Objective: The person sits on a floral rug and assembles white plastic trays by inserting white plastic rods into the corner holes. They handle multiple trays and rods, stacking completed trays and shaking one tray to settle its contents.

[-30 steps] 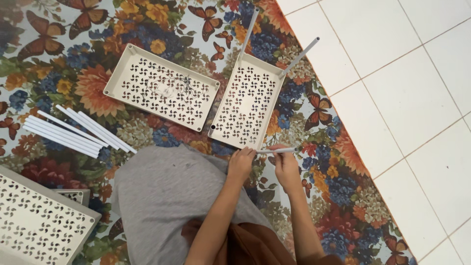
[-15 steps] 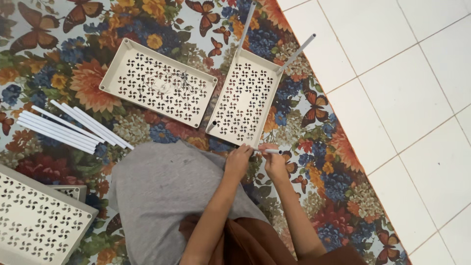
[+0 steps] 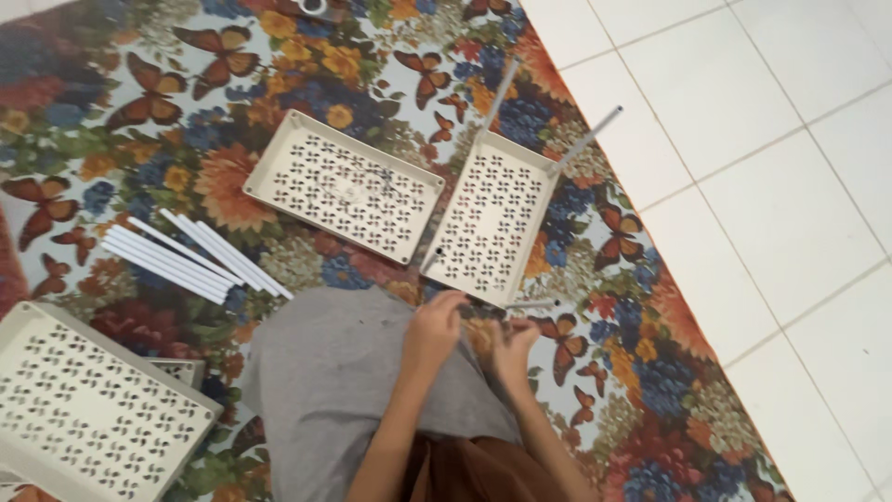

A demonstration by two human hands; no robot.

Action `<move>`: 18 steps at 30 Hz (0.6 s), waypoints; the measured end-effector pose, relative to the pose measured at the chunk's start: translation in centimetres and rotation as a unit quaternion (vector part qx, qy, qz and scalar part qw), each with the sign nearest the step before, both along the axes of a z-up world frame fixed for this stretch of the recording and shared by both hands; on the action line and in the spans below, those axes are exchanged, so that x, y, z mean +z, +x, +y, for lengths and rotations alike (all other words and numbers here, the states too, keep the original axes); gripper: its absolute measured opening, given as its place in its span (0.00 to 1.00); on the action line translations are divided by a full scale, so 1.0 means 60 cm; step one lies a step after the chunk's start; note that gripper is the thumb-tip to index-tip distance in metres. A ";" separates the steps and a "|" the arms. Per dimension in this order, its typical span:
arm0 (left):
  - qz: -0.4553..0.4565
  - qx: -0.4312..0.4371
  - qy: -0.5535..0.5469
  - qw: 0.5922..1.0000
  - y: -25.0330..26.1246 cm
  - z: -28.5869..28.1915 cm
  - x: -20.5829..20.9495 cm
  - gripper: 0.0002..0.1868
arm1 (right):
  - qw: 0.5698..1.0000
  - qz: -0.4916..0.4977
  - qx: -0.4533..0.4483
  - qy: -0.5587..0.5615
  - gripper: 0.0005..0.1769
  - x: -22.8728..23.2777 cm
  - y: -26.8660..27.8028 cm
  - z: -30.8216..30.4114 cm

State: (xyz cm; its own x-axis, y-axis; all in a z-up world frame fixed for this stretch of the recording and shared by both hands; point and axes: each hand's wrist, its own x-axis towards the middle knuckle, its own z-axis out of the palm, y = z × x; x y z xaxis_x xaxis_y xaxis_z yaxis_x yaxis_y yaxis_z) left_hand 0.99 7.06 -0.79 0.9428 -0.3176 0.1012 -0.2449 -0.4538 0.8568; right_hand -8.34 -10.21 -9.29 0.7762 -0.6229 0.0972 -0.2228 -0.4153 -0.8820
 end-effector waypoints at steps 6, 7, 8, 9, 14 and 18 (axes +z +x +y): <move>0.021 0.151 -0.086 0.984 0.100 0.148 0.035 0.12 | 0.956 0.121 0.268 0.021 0.13 0.051 0.108 0.139; 0.012 0.166 -0.081 0.983 0.116 0.164 0.028 0.12 | 0.946 0.097 0.308 0.017 0.14 0.053 0.139 0.159; 0.003 0.181 -0.075 0.981 0.133 0.177 0.019 0.12 | 0.943 0.045 0.328 -0.023 0.16 0.051 0.175 0.180; -0.007 0.194 -0.070 0.978 0.149 0.184 0.008 0.11 | 0.937 -0.007 0.345 -0.062 0.18 0.044 0.213 0.198; 0.026 0.230 -0.051 0.971 0.183 0.205 -0.049 0.11 | 0.885 -0.059 0.292 -0.357 0.33 -0.028 0.343 0.231; 0.059 0.242 -0.087 0.965 0.193 0.217 -0.092 0.11 | 0.869 0.037 0.291 -0.398 0.26 -0.078 0.378 0.226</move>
